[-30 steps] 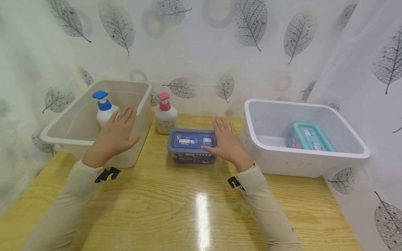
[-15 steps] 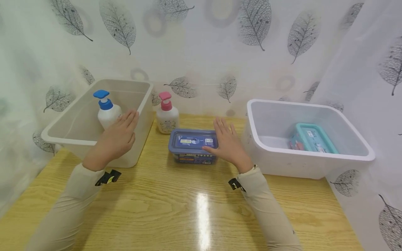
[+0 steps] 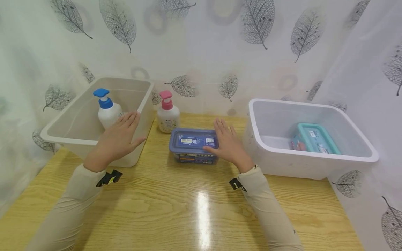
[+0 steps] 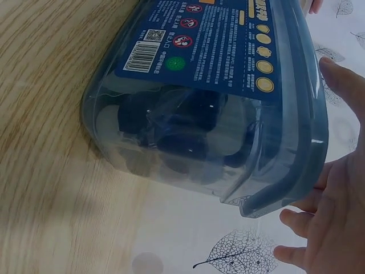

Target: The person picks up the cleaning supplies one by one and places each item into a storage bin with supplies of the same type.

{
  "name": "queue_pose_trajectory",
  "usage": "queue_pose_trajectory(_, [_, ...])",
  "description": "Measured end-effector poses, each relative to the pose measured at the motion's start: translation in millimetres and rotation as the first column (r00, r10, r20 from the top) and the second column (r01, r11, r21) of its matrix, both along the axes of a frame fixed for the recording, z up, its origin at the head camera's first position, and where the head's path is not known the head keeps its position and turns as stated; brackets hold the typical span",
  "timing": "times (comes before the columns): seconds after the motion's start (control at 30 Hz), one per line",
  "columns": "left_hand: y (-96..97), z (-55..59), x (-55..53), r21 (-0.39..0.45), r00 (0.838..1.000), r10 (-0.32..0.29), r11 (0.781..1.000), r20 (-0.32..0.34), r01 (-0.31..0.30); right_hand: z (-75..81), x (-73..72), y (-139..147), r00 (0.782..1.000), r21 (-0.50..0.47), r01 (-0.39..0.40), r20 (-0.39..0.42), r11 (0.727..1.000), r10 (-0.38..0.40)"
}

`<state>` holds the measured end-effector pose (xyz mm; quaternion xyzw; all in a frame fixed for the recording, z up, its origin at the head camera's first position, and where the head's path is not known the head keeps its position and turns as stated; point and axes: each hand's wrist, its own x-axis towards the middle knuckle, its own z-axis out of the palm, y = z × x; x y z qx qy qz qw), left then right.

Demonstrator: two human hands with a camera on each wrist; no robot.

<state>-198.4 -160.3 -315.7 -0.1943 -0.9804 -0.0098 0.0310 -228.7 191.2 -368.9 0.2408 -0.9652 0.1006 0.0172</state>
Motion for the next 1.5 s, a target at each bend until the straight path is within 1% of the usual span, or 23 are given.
queue_pose_trajectory(0.2, [0.7,-0.1,2.3,-0.005,1.0,0.004,1.0,-0.008,-0.004,-1.6,-0.1,0.4,1.0,0.002,-0.021,0.014,1.0,0.021])
queue_pose_trajectory(0.5, [3.9,0.6,4.2,0.001,0.999,0.027,1.0,-0.018,-0.027,-5.2,-0.9,0.2,0.999,-0.021,-0.024,0.033,1.0,0.025])
queue_pose_trajectory(0.67, [4.6,0.0,4.8,0.009,0.999,0.022,1.0,-0.025,-0.022,-4.8,-1.4,0.2,0.999,-0.019,-0.025,0.034,0.999,0.026])
queue_pose_trajectory(0.73, [4.8,-1.4,4.3,-0.001,0.999,0.009,1.0,-0.034,-0.009,-4.3,-1.4,0.0,0.999,-0.02,-0.028,0.034,0.999,0.029])
queue_pose_trajectory(0.93, [8.4,-6.4,4.5,0.024,0.997,-0.011,1.0,-0.071,0.013,-4.4,-1.3,0.2,0.999,-0.012,-0.035,0.033,0.999,0.035])
queue_pose_trajectory(1.1, [8.3,-8.0,5.8,0.011,0.995,0.002,1.0,-0.1,-0.001,-3.7,-2.0,-1.1,0.998,-0.003,-0.047,0.036,0.999,0.047])
queue_pose_trajectory(1.3, [7.2,-9.1,6.0,0.01,0.993,0.021,1.0,-0.112,-0.02,-3.3,-3.6,-3.2,0.996,0.001,-0.066,0.06,0.998,0.065])
queue_pose_trajectory(1.5, [6.6,-10.1,7.1,0.013,0.99,0.021,1.0,-0.137,-0.019,-7.0,-5.3,-4.1,0.992,-0.045,-0.085,0.095,0.995,0.089])
